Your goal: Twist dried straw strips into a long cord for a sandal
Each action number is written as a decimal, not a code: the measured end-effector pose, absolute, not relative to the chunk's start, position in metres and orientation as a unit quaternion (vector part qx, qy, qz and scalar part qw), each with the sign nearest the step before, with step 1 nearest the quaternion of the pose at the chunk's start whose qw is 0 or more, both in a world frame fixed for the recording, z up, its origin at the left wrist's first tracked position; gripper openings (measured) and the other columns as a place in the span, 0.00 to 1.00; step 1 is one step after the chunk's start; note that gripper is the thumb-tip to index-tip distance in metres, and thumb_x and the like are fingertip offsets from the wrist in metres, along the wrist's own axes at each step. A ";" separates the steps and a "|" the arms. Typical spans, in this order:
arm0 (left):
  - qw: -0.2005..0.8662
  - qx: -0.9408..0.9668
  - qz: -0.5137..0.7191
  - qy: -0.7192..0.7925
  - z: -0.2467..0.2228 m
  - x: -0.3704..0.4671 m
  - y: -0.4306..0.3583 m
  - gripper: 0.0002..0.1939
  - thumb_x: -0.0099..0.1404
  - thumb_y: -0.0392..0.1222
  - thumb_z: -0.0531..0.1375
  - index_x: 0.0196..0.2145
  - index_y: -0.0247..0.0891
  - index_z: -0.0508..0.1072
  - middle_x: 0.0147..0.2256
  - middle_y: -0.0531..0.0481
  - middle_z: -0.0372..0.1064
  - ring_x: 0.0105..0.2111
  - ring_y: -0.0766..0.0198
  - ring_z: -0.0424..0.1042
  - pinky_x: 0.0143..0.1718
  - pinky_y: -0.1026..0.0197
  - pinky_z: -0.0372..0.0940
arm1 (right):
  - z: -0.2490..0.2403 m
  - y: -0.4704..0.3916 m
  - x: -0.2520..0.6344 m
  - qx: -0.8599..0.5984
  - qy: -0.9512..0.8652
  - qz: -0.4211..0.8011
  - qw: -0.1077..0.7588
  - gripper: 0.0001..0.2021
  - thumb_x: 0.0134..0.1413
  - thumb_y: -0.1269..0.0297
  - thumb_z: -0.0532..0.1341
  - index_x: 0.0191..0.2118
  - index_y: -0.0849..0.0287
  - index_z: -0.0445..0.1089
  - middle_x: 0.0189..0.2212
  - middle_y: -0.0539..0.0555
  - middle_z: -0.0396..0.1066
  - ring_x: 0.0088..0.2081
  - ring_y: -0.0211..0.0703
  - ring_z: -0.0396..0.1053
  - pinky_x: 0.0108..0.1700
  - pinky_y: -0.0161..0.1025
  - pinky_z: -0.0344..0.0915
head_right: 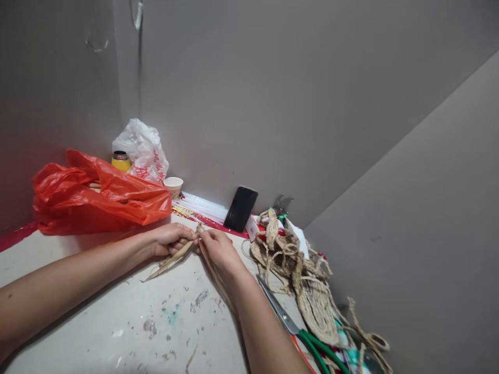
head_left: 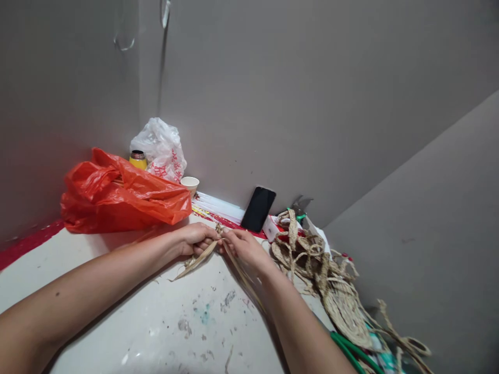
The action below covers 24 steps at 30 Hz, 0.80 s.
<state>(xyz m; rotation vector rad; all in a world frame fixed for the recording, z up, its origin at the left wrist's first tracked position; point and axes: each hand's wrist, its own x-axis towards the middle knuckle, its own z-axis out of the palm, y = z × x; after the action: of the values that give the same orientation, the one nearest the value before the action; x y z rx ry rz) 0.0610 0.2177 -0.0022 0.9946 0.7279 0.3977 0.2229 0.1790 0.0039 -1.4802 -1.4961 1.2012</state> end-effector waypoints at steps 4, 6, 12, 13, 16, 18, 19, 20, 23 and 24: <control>0.780 0.492 0.180 0.342 -0.003 0.061 0.218 0.09 0.51 0.40 0.60 0.21 0.35 0.63 0.12 0.63 0.43 0.13 0.77 0.36 0.16 0.68 0.32 | -0.006 0.180 0.217 -0.534 -0.503 0.604 0.312 0.20 0.52 0.46 0.56 0.23 0.60 0.62 0.11 0.43 0.56 0.11 0.28 0.47 0.14 0.28 0.42; 0.757 0.525 0.179 0.346 -0.004 0.062 0.218 0.08 0.53 0.41 0.59 0.23 0.34 0.66 0.12 0.63 0.44 0.13 0.77 0.37 0.15 0.68 0.32 | -0.005 0.181 0.219 -0.536 -0.503 0.613 0.291 0.20 0.51 0.47 0.57 0.23 0.60 0.62 0.09 0.41 0.51 0.11 0.27 0.41 0.13 0.28 0.37; 0.653 0.644 0.184 0.354 -0.009 0.062 0.220 0.12 0.53 0.47 0.59 0.26 0.33 0.71 0.15 0.57 0.58 0.13 0.74 0.48 0.16 0.68 0.42 | -0.004 0.185 0.232 -0.507 -0.488 0.664 0.252 0.20 0.51 0.47 0.57 0.23 0.61 0.62 0.10 0.42 0.52 0.12 0.26 0.41 0.13 0.27 0.35; 0.636 0.659 0.191 0.354 -0.010 0.062 0.221 0.12 0.53 0.47 0.59 0.26 0.32 0.71 0.17 0.56 0.60 0.15 0.74 0.51 0.17 0.68 0.45 | -0.005 0.185 0.233 -0.496 -0.477 0.680 0.252 0.18 0.51 0.49 0.58 0.23 0.61 0.62 0.11 0.42 0.53 0.12 0.26 0.41 0.13 0.27 0.34; 0.582 0.709 0.201 0.344 -0.011 0.060 0.224 0.12 0.52 0.46 0.59 0.25 0.33 0.70 0.18 0.56 0.61 0.18 0.73 0.54 0.20 0.68 0.49 | -0.008 0.187 0.234 -0.468 -0.443 0.719 0.260 0.14 0.50 0.56 0.59 0.23 0.59 0.59 0.10 0.40 0.51 0.12 0.26 0.38 0.14 0.26 0.34; 0.554 0.736 0.192 0.339 -0.009 0.059 0.225 0.11 0.52 0.45 0.58 0.24 0.33 0.69 0.17 0.57 0.58 0.18 0.73 0.53 0.20 0.68 0.47 | -0.010 0.187 0.233 -0.463 -0.429 0.728 0.267 0.13 0.50 0.58 0.58 0.22 0.58 0.57 0.10 0.39 0.47 0.12 0.26 0.36 0.14 0.26 0.34; 0.549 0.741 0.182 0.341 -0.007 0.058 0.225 0.10 0.52 0.45 0.58 0.25 0.33 0.69 0.17 0.58 0.57 0.17 0.73 0.52 0.19 0.68 0.46 | -0.011 0.187 0.232 -0.464 -0.426 0.728 0.272 0.13 0.50 0.59 0.58 0.22 0.58 0.56 0.10 0.39 0.46 0.12 0.26 0.35 0.14 0.26 0.33; 0.550 0.741 0.170 0.346 -0.005 0.057 0.224 0.10 0.53 0.45 0.57 0.26 0.34 0.69 0.17 0.58 0.56 0.17 0.72 0.51 0.19 0.68 0.46 | -0.012 0.187 0.231 -0.465 -0.422 0.726 0.278 0.12 0.49 0.60 0.57 0.21 0.58 0.56 0.10 0.39 0.45 0.12 0.26 0.34 0.14 0.26 0.33; 0.530 0.753 0.138 0.365 0.003 0.055 0.221 0.10 0.55 0.44 0.54 0.26 0.34 0.69 0.18 0.57 0.57 0.17 0.71 0.52 0.20 0.67 0.47 | -0.013 0.186 0.228 -0.480 -0.414 0.712 0.303 0.10 0.47 0.65 0.57 0.20 0.59 0.57 0.09 0.39 0.46 0.12 0.25 0.35 0.14 0.27 0.33; 0.503 0.769 0.136 0.372 0.006 0.055 0.220 0.10 0.56 0.43 0.53 0.25 0.34 0.69 0.18 0.57 0.57 0.18 0.71 0.52 0.20 0.67 0.48 | -0.013 0.186 0.226 -0.488 -0.411 0.705 0.312 0.09 0.46 0.65 0.56 0.20 0.59 0.57 0.08 0.40 0.47 0.11 0.25 0.35 0.13 0.27 0.33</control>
<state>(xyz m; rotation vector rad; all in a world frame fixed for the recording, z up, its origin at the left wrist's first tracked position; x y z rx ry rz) 0.0552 0.2204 0.0057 1.8563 0.8975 0.3275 0.2259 0.1855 -0.0128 -1.2870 -1.0838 1.8594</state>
